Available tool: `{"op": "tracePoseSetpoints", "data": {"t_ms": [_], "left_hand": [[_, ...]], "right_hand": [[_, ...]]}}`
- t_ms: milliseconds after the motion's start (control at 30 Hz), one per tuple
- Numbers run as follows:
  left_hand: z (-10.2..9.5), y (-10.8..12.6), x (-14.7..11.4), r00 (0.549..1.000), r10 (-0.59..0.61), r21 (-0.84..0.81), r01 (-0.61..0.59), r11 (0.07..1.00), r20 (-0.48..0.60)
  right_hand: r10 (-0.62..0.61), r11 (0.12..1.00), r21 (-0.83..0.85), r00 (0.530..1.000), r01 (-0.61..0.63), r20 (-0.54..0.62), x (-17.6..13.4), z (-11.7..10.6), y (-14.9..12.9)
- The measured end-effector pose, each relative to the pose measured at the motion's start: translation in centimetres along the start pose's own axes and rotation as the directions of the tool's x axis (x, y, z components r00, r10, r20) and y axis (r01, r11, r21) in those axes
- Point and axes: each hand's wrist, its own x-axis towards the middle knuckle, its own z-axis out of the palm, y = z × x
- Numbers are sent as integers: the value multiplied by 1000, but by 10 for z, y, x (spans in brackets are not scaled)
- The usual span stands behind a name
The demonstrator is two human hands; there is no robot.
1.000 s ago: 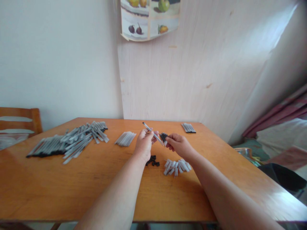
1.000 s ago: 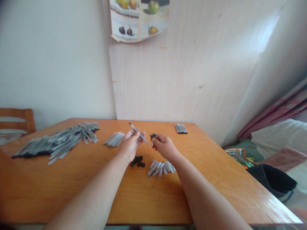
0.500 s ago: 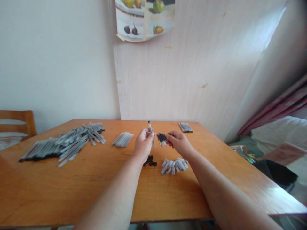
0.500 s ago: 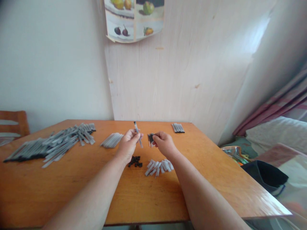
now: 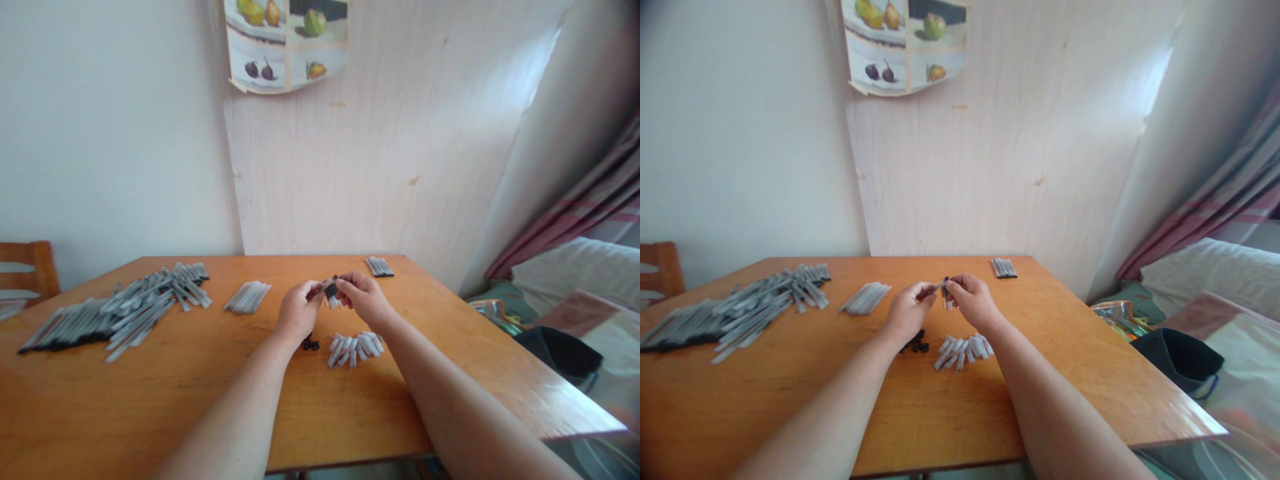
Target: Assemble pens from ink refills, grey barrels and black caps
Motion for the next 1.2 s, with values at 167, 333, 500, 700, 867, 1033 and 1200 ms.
{"op": "tracePoseSetpoints", "data": {"t_ms": [167, 333, 500, 700, 867, 1033, 1200], "left_hand": [[0, -7, 0, 996, 80, 185, -85, 979, 33], [-1, -6, -3, 990, 137, 362, -136, 922, 25], [-6, -6, -3, 980, 168, 483, -94, 871, -111], [-12, -26, 11, 916, -70, 132, 132, 982, -396], [-9, -28, 14, 828, -462, -382, 334, 862, -318], [-8, -22, 14, 824, -539, -625, 328, 708, -178], [-11, -20, 15, 833, -520, -669, 278, 690, -191]], "right_hand": [[7, 997, -78, 1000, -8, -14, 0, -1, 0], [27, 994, -104, 999, -29, -16, 2, -3, 6], [88, 994, -65, 995, -90, -39, 3, -5, 6], [124, 990, 77, 983, -115, -136, 8, -10, 7], [123, 985, 133, 984, -107, -126, 9, -13, 12], [108, 990, 100, 985, -95, -133, 9, -12, 13], [110, 993, 55, 986, -104, -128, 9, -12, 13]]}}
